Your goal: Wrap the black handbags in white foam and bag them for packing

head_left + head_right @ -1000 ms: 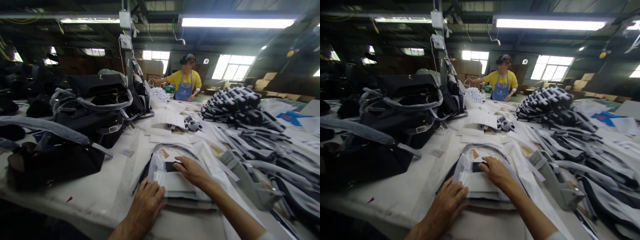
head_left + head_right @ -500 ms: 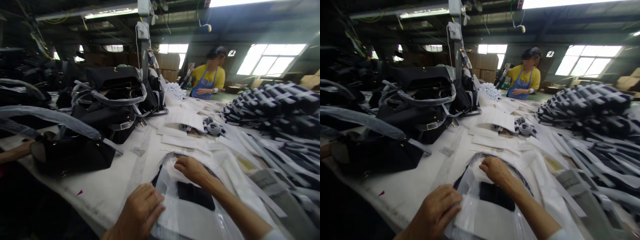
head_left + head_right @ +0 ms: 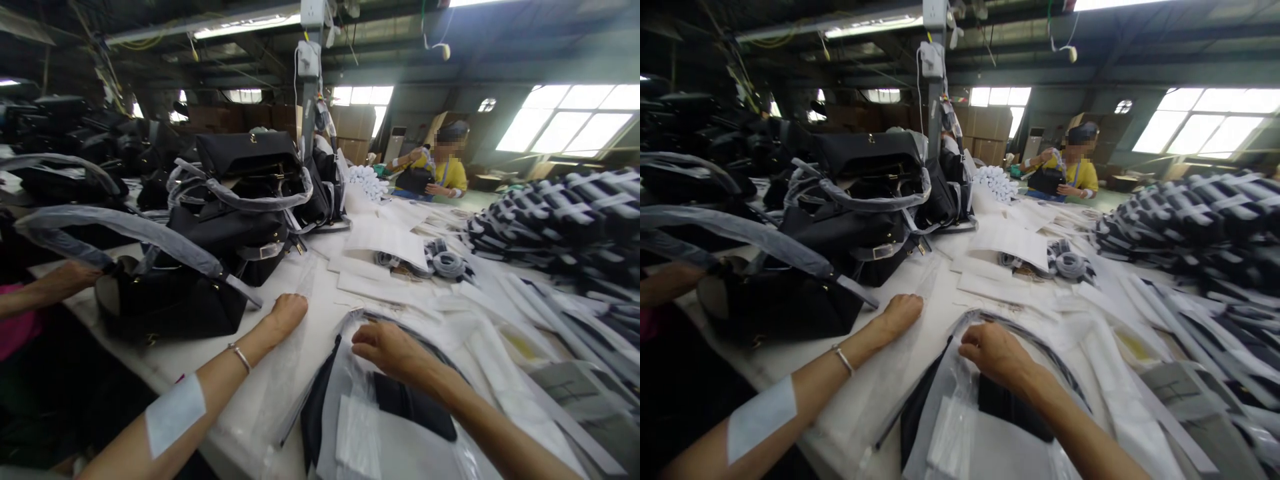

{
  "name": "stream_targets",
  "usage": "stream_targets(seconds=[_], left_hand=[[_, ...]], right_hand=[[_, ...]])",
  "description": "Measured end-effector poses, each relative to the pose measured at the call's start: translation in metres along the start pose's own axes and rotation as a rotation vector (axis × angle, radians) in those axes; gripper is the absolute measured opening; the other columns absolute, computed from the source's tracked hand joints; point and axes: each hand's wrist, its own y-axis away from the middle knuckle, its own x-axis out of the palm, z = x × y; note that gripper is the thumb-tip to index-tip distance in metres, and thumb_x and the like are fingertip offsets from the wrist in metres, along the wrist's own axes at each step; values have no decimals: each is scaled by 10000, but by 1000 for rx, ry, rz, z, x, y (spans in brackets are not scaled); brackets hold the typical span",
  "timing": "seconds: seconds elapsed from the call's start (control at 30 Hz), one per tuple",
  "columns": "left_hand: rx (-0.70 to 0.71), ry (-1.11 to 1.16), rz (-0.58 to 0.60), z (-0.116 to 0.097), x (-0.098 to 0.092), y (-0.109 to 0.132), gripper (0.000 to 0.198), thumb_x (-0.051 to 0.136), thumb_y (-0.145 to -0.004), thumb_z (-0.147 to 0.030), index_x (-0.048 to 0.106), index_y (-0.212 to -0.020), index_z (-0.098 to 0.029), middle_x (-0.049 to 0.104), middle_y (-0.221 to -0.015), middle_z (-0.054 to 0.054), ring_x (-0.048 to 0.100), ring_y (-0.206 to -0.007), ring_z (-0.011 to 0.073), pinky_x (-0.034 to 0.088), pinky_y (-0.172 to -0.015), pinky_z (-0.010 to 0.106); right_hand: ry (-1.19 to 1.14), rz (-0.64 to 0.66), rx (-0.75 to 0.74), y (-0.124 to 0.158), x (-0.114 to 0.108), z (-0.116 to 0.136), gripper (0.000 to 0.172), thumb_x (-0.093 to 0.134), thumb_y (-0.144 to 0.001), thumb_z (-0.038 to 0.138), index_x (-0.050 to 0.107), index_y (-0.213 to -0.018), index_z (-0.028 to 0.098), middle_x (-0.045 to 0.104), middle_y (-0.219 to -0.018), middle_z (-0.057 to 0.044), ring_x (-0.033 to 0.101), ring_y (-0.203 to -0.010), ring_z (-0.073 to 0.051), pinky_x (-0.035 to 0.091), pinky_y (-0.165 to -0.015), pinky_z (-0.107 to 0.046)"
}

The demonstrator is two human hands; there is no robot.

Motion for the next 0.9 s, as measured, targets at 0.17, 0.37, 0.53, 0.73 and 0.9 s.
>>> stream_targets(seconds=[0.17,0.37,0.53,0.73,0.9], left_hand=[[-28,182,-52,5,-28,8,263,601,-954,-347,624,-1111,-137,649,-1097,81,643,-970,205,545,-859,415],[23,616,-58,-1,-69,56,286,459,-902,-277,697,-937,-124,703,-847,66,660,-782,183,507,-670,266],[138,917,97,-21,-85,99,381,521,-827,-400,689,-973,-91,678,-759,53,631,-659,159,481,-597,238],[321,1004,211,-40,-101,127,290,590,-834,-353,734,-946,-127,686,-820,33,581,-722,138,431,-651,221],[206,1117,167,-41,-98,130,336,644,-776,-339,703,-1029,-125,618,-733,-9,538,-661,112,406,-595,205]], right_hand=[[-146,-134,-70,4,2,8,224,561,-855,301,760,-921,222,765,-884,-26,686,-819,-208,483,-738,-303],[-465,-290,-59,10,8,25,409,669,-776,357,684,-1151,196,719,-1148,-86,676,-843,-205,529,-791,-354],[-963,-49,-35,26,20,45,837,791,-692,462,455,-1423,232,408,-1515,-186,686,-761,-160,555,-639,-319],[-1164,128,-145,44,37,59,574,840,-683,473,665,-1125,149,699,-962,-61,622,-653,-113,508,-606,-250],[-1145,-31,-9,57,35,51,457,809,-678,565,639,-748,147,584,-617,33,523,-520,-80,456,-559,-236]])
